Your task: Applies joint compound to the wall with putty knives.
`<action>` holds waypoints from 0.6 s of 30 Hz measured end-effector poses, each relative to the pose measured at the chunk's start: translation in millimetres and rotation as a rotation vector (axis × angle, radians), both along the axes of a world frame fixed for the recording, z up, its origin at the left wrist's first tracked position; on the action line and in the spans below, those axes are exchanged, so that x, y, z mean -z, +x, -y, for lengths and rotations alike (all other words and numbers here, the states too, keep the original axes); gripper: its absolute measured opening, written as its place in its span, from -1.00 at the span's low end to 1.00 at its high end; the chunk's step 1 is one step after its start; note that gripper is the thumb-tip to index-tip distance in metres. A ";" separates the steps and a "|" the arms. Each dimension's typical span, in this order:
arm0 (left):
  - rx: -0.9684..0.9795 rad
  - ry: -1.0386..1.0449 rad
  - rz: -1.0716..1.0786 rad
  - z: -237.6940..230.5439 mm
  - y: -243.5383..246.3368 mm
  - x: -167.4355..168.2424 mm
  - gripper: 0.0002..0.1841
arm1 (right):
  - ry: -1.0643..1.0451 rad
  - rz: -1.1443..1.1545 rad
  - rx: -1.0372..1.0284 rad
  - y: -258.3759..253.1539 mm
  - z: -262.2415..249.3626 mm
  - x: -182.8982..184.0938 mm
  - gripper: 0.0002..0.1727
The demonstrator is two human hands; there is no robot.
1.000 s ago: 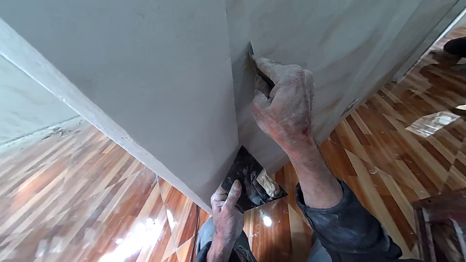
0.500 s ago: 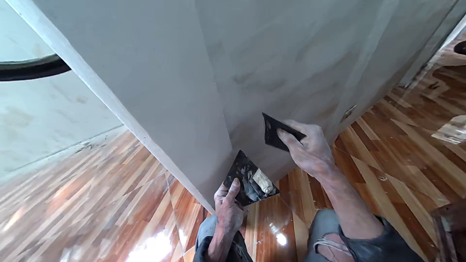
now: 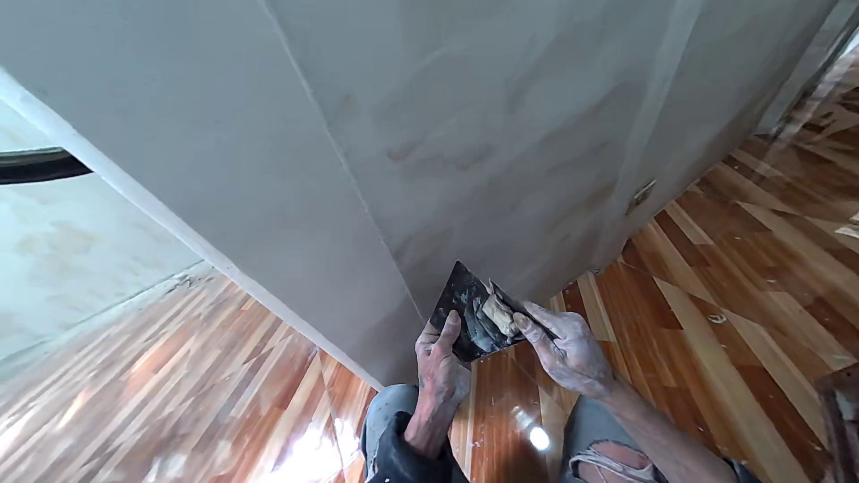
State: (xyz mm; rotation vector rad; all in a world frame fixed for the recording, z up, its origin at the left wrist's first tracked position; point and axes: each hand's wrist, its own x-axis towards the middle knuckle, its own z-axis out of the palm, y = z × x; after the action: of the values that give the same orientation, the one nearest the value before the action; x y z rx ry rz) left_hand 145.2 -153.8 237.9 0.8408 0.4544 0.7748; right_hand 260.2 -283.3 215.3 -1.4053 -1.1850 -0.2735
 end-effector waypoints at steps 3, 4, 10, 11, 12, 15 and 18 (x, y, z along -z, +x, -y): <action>0.017 0.028 -0.038 2.8 6.0 -0.5 -0.83 | -0.049 -0.004 -0.013 8.5 15.7 6.4 -0.52; 0.026 0.036 -0.051 3.4 7.9 1.4 -0.82 | -0.076 -0.016 -0.011 10.6 21.5 8.7 -0.50; -0.023 0.015 -0.044 4.8 30.2 -3.0 -0.81 | -0.495 -0.235 -0.113 30.0 78.8 15.6 -0.41; -0.039 0.020 -0.035 3.9 36.5 -4.9 -0.81 | -0.543 -0.263 -0.085 33.7 88.5 19.4 -0.41; -0.044 0.028 -0.023 3.2 43.4 -5.8 -0.80 | -0.545 -0.284 -0.009 37.3 97.0 25.6 -0.40; 0.002 0.059 -0.027 8.4 67.1 -7.2 -0.78 | -0.432 -0.490 0.228 51.2 118.6 42.8 -0.44; 0.059 0.115 -0.098 23.4 88.8 -8.0 -0.76 | -0.146 -0.962 0.299 64.1 129.3 59.6 -0.58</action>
State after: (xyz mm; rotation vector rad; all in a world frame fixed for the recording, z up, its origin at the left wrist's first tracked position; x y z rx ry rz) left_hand 234.0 -177.2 245.9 0.9986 0.4730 0.7122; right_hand 324.3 -412.6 155.7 -1.5559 -0.2044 0.2808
